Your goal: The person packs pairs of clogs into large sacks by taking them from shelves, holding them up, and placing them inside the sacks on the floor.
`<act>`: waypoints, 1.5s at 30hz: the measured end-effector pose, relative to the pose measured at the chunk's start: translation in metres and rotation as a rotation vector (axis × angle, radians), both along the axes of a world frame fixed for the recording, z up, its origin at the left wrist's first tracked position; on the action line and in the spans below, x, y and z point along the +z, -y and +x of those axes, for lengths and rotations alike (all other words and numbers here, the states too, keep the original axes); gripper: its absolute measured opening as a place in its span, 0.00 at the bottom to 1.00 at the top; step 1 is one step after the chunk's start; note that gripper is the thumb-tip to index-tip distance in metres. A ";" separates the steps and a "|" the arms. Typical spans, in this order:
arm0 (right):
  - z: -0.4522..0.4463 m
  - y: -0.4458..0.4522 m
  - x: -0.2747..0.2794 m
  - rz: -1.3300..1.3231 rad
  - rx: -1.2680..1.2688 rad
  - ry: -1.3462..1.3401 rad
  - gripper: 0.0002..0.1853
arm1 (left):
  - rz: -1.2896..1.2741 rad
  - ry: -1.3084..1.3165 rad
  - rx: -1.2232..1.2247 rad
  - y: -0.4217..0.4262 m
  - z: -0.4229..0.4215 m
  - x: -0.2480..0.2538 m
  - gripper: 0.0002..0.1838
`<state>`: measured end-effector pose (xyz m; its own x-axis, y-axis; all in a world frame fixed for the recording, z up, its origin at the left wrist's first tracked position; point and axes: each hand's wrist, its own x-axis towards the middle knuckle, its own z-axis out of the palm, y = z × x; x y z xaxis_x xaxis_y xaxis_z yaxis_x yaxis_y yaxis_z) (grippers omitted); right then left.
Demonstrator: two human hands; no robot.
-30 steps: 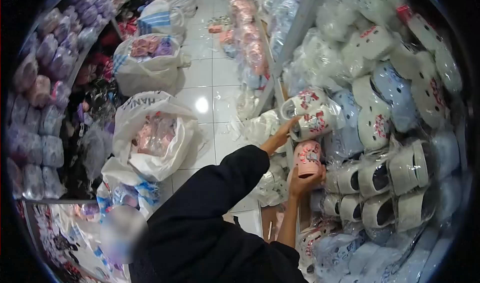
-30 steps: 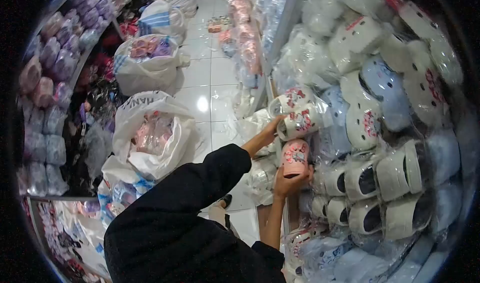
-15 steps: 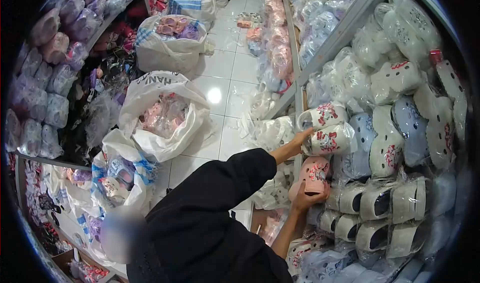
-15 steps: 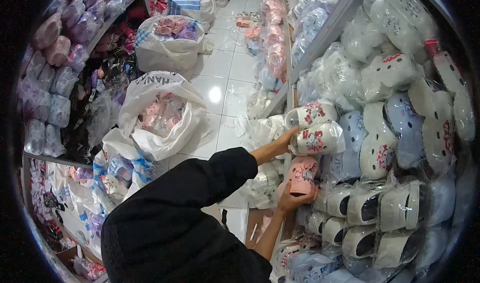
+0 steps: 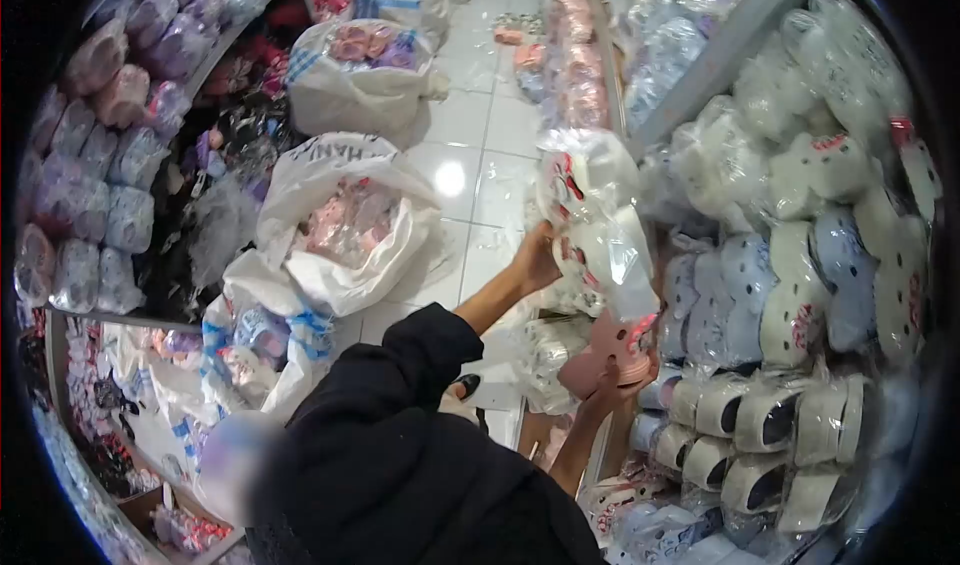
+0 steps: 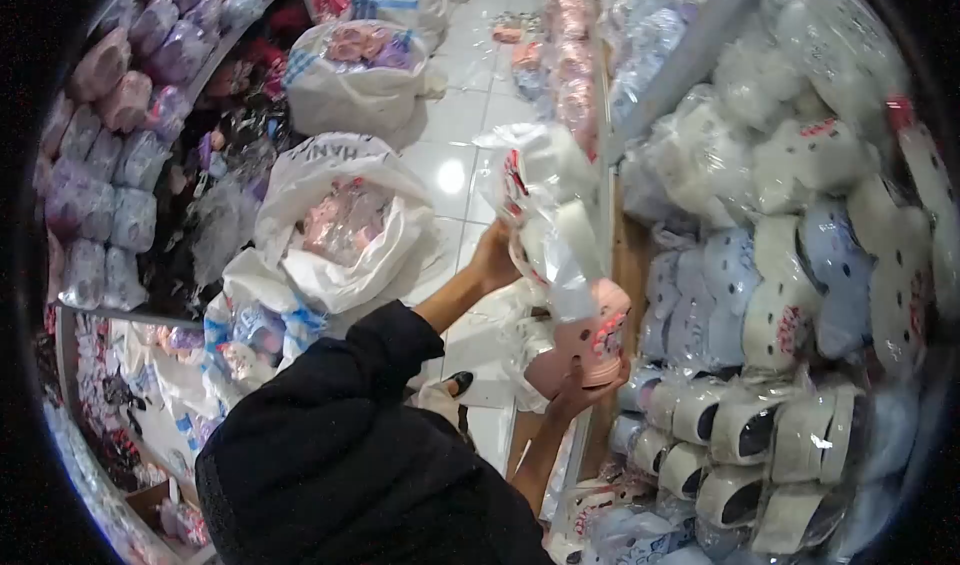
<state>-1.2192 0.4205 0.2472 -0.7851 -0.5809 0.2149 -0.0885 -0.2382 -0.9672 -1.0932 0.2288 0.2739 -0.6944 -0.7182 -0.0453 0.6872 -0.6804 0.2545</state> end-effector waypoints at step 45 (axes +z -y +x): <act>0.045 0.648 0.037 0.299 1.217 0.646 0.32 | 0.072 0.602 0.352 0.427 0.169 0.018 0.28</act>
